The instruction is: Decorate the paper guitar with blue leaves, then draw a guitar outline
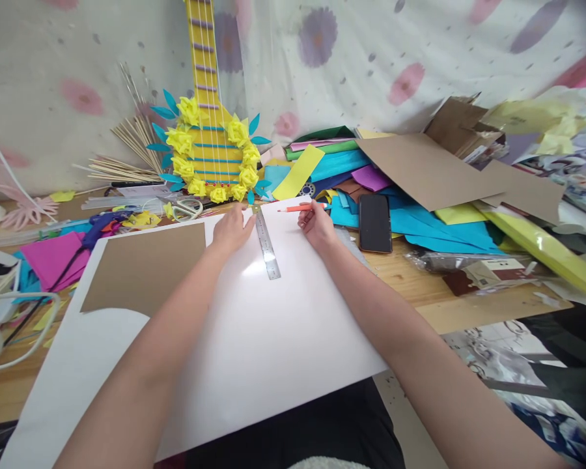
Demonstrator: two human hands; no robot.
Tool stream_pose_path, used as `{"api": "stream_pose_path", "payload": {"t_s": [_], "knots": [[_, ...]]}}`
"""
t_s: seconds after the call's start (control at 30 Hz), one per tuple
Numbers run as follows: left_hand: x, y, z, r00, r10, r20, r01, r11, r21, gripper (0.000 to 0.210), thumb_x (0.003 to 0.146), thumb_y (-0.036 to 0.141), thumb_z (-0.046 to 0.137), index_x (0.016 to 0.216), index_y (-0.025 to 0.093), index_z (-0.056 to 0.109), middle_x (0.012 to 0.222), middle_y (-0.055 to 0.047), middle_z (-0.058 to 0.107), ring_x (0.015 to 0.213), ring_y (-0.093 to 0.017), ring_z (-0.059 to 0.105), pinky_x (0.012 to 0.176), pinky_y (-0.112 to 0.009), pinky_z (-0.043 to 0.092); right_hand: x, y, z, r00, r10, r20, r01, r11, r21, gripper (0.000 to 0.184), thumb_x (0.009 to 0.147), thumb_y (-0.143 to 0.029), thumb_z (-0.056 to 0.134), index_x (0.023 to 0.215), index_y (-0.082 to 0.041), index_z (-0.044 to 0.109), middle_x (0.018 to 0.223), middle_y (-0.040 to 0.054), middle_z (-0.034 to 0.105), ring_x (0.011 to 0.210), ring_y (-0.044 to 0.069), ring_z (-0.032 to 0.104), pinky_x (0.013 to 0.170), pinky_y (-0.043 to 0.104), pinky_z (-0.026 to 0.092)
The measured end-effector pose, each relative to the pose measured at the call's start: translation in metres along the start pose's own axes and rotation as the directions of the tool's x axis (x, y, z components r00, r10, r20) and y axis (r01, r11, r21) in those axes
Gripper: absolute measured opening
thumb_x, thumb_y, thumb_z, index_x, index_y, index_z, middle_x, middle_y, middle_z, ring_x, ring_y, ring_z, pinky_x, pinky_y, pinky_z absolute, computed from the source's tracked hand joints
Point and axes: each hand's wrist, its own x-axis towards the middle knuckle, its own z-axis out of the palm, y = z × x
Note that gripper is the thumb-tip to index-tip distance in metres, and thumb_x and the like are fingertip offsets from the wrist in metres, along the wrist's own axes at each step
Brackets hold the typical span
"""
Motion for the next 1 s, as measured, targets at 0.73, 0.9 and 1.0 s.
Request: {"api": "stream_pose_path", "payload": {"t_s": [0.73, 0.9, 1.0], "knots": [[-0.02, -0.003, 0.036, 0.938, 0.222, 0.267, -0.253, 0.963, 0.088, 0.074, 0.086, 0.058, 0.036, 0.146, 0.015, 0.025, 0.154, -0.01, 0.019, 0.143, -0.023, 0.013, 0.116, -0.045, 0.005, 0.001, -0.02, -0.013, 0.992, 0.105, -0.072, -0.082, 0.959, 0.271, 0.025, 0.091, -0.042, 0.041, 0.089, -0.021, 0.055, 0.063, -0.0037, 0.059, 0.047, 0.005, 0.047, 0.046, 0.016, 0.042], [-0.02, -0.003, 0.036, 0.941, 0.19, 0.279, -0.224, 0.97, 0.097, 0.076, 0.086, 0.059, 0.034, 0.146, 0.014, 0.024, 0.154, -0.011, 0.02, 0.143, -0.023, 0.013, 0.115, -0.046, 0.007, 0.003, -0.02, -0.015, 0.994, 0.069, -0.083, -0.042, 0.955, 0.293, 0.025, 0.091, -0.04, 0.04, 0.091, -0.021, 0.057, 0.071, -0.0023, 0.065, 0.049, 0.005, 0.05, 0.046, 0.016, 0.043], [-0.019, -0.004, 0.036, 0.937, 0.198, 0.288, -0.23, 0.97, 0.08, 0.076, 0.086, 0.06, 0.034, 0.147, 0.016, 0.023, 0.154, -0.01, 0.018, 0.143, -0.023, 0.013, 0.115, -0.046, 0.007, 0.007, -0.023, -0.023, 0.994, 0.044, -0.102, -0.01, 0.951, 0.308, 0.027, 0.091, -0.041, 0.039, 0.091, -0.021, 0.058, 0.075, -0.0017, 0.066, 0.051, 0.006, 0.052, 0.047, 0.017, 0.044]]}}
